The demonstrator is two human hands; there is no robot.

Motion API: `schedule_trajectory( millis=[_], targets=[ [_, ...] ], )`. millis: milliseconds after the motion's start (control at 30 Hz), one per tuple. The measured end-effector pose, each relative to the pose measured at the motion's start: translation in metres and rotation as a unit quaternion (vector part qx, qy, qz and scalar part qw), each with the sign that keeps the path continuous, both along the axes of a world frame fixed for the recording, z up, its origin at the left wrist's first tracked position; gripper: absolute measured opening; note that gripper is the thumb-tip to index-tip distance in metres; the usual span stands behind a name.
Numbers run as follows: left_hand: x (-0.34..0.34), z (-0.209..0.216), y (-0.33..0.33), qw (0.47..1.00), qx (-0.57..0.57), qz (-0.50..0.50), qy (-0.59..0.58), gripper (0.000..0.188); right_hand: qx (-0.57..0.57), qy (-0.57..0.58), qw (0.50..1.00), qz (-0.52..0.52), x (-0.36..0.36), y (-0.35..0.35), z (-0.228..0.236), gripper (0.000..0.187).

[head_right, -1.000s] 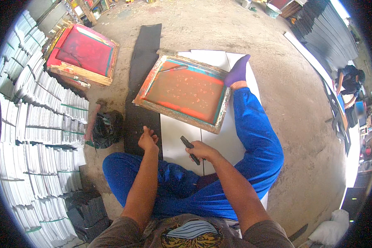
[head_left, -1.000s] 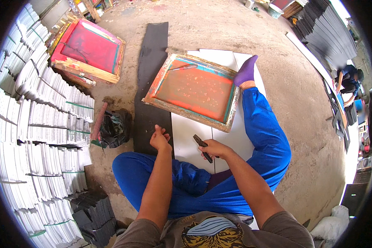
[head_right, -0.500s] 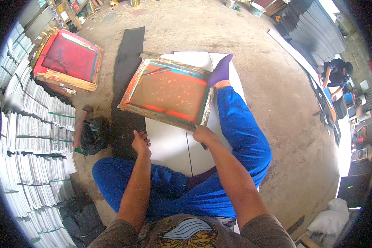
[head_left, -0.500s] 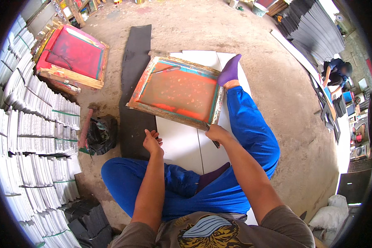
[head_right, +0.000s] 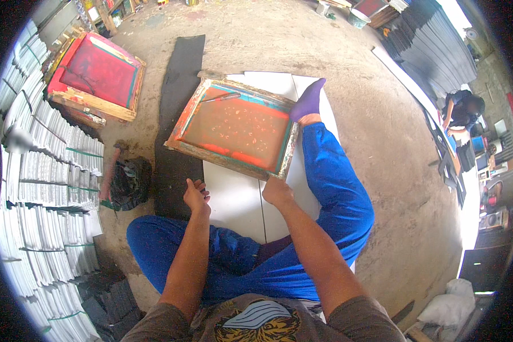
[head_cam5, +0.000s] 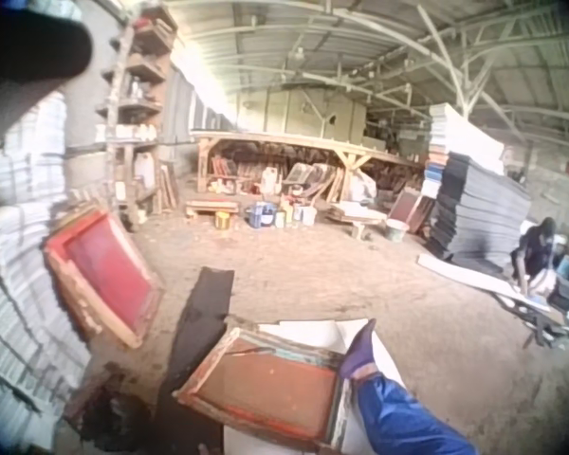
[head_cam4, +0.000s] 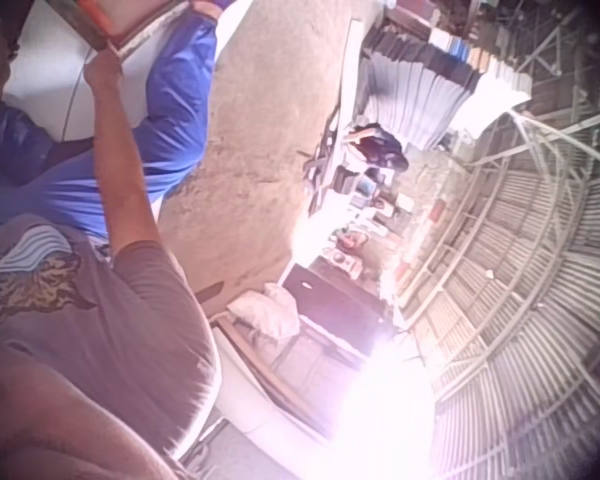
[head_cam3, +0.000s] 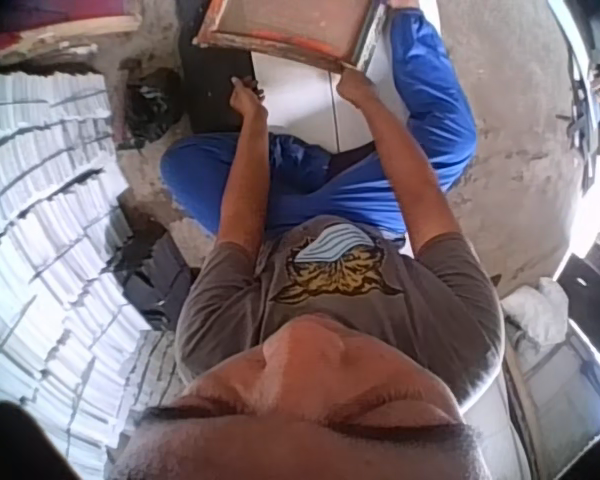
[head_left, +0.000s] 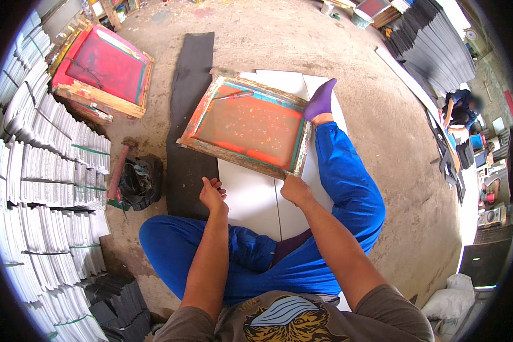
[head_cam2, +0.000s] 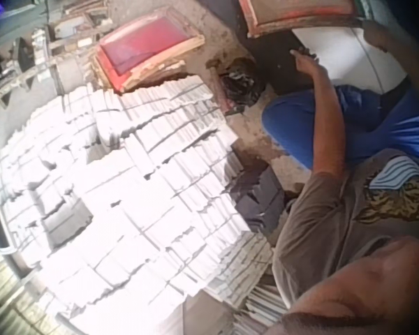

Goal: The person sits on the floor and uses a squeegee to pull red ink across a screen printing frame onto a white sheet. The person repeatedly repositions the frame and applies ink to the screen to continue printing.

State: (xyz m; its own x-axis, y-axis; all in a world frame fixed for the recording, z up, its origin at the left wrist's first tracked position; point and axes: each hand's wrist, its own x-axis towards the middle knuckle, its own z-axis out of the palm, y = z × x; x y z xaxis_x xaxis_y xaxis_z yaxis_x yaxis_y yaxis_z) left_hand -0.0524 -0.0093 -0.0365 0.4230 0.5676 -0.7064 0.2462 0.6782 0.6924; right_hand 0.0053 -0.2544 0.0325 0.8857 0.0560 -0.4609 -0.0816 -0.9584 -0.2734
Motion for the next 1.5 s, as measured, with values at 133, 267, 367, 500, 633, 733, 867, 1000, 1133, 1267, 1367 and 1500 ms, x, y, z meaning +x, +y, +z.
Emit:
schedule_trajectory(
  millis=[133, 267, 367, 500, 633, 733, 867, 1000, 1133, 1267, 1367, 1500],
  targets=[
    [-0.001, 0.0, -0.001, 1.0, 0.006, -0.003, -0.009, 0.047, 0.037, -0.135, 0.989, -0.036, -0.022, 0.002, -0.027, 0.029],
    [-0.003, 0.003, -0.004, 0.993, 0.086, -0.072, -0.037, 0.037, 0.135, 0.07, 0.981, -0.121, -0.028, 0.009, -0.002, 0.027],
    [-0.004, 0.007, -0.017, 0.956, 0.134, -0.247, -0.085, 0.034, 0.16, 0.081, 0.98, -0.088, -0.045, 0.008, -0.019, 0.025],
    [-0.011, 0.01, -0.038, 0.893, 0.085, -0.425, -0.126, 0.04, 0.262, 0.155, 0.951, -0.045, -0.06, 0.035, 0.003, 0.023],
    [-0.016, 0.009, -0.04, 0.9, -0.022, -0.411, -0.146, 0.038, 0.358, 0.22, 0.907, -0.035, -0.061, 0.038, 0.005, 0.028],
    [-0.017, 0.01, -0.036, 0.912, -0.072, -0.373, -0.154, 0.035, 0.41, 0.287, 0.864, -0.045, -0.056, 0.034, 0.006, 0.032],
    [-0.016, 0.005, -0.033, 0.922, -0.112, -0.321, -0.183, 0.031, 0.432, 0.351, 0.828, -0.064, -0.054, 0.029, 0.003, 0.034],
    [-0.011, 0.0, -0.028, 0.957, 0.055, -0.254, -0.126, 0.028, 0.421, 0.31, 0.846, -0.104, -0.055, 0.024, -0.007, 0.033],
    [-0.009, -0.012, 0.008, 0.975, 0.191, -0.092, -0.065, 0.02, 0.403, 0.145, 0.892, -0.142, -0.057, 0.015, -0.015, 0.059],
    [-0.007, -0.011, 0.034, 0.973, 0.231, 0.005, -0.004, 0.021, 0.347, 0.082, 0.924, -0.142, -0.048, 0.004, -0.021, 0.09],
    [-0.006, -0.015, 0.041, 0.97, 0.24, 0.029, 0.019, 0.018, 0.316, 0.1, 0.93, -0.156, -0.042, 0.004, -0.02, 0.094],
    [-0.008, -0.021, 0.044, 0.963, 0.265, 0.038, 0.027, 0.018, 0.303, 0.102, 0.94, -0.119, -0.042, 0.002, -0.02, 0.095]
  ],
)
